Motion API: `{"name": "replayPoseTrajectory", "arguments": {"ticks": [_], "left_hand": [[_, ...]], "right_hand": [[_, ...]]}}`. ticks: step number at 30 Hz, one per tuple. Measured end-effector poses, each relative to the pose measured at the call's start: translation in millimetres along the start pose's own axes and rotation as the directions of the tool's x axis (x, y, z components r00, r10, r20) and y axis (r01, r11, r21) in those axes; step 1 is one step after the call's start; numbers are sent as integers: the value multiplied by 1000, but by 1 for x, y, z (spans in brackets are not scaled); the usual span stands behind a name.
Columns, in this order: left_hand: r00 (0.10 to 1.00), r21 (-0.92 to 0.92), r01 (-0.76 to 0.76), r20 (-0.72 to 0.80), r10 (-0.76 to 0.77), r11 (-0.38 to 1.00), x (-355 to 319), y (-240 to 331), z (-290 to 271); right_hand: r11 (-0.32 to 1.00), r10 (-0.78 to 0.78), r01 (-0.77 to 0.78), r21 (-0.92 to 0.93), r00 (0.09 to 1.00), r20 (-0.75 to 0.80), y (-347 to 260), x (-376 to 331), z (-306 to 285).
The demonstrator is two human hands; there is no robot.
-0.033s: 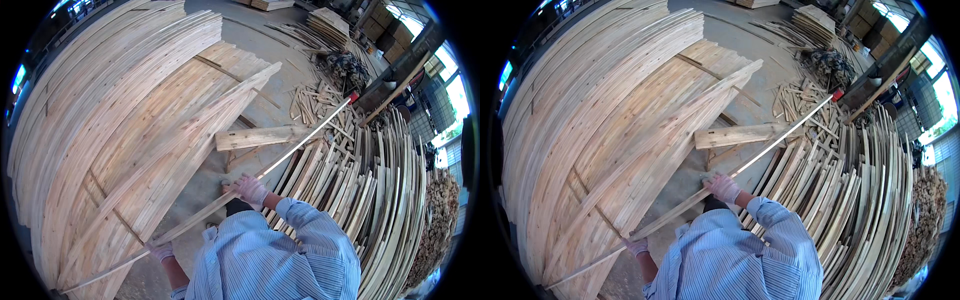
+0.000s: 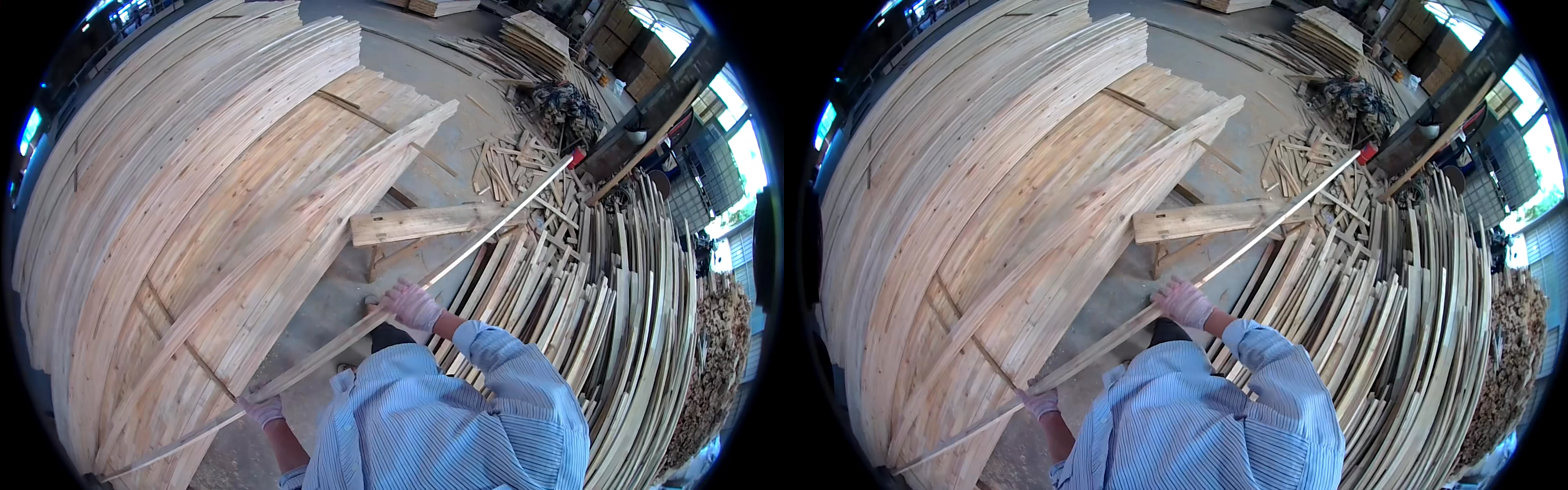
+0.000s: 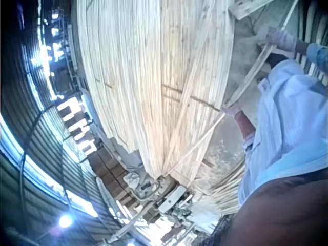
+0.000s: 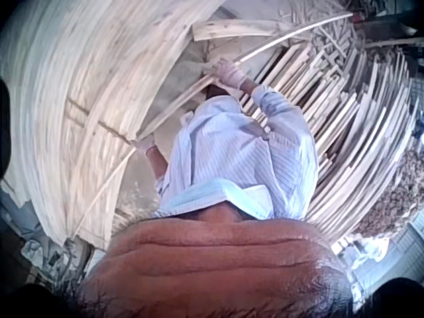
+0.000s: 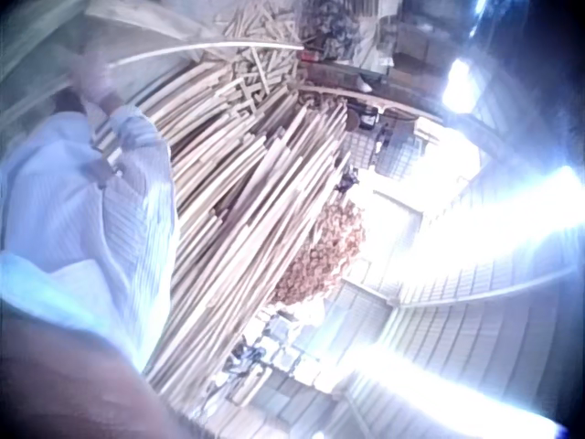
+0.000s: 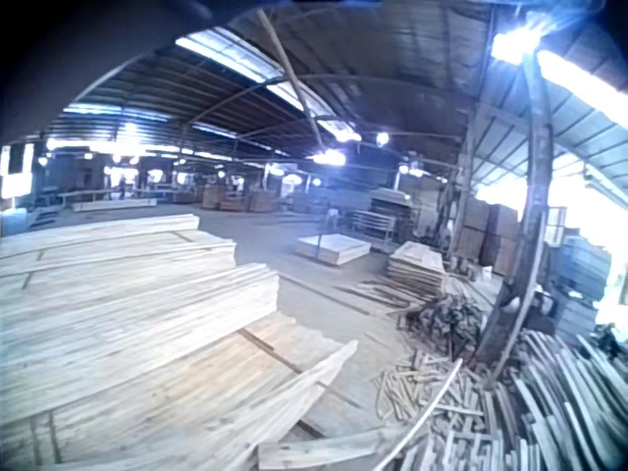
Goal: The person picks up long, thin wooden planks from a pile on the floor and places them onto a larger stack of planks. The person repeats this action multiple times, moving planks one by one from the floor to the stack.
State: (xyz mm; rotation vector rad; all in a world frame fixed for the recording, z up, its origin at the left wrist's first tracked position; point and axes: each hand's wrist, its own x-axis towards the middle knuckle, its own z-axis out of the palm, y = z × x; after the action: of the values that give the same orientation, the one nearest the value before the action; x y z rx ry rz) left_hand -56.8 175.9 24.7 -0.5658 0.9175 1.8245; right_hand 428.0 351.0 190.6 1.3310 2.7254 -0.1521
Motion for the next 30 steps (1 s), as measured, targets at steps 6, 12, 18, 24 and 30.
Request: {"name": "replayPoseTrajectory", "arguments": {"ticks": [6,12,18,24,30], "left_hand": [[989,92,4,149,-18,996,-31,-30,-25],[997,-131,-46,-72,37,990,-50,-97,38],[994,-173,32,-99,-49,984,-92,-168,43],[989,-269,102,-74,-126,958,-113,-200,46],[983,-244,179,8,-183,953,-124,-207,42]], "right_hand": [[983,-97,118,143,985,-143,50,-27,-31],[992,118,-113,50,989,-87,91,-53,32],[992,120,-114,-50,985,128,136,-54,13],[863,12,124,-490,964,266,173,-55,19],[917,-22,114,-382,971,237,221,-35,57]]}}
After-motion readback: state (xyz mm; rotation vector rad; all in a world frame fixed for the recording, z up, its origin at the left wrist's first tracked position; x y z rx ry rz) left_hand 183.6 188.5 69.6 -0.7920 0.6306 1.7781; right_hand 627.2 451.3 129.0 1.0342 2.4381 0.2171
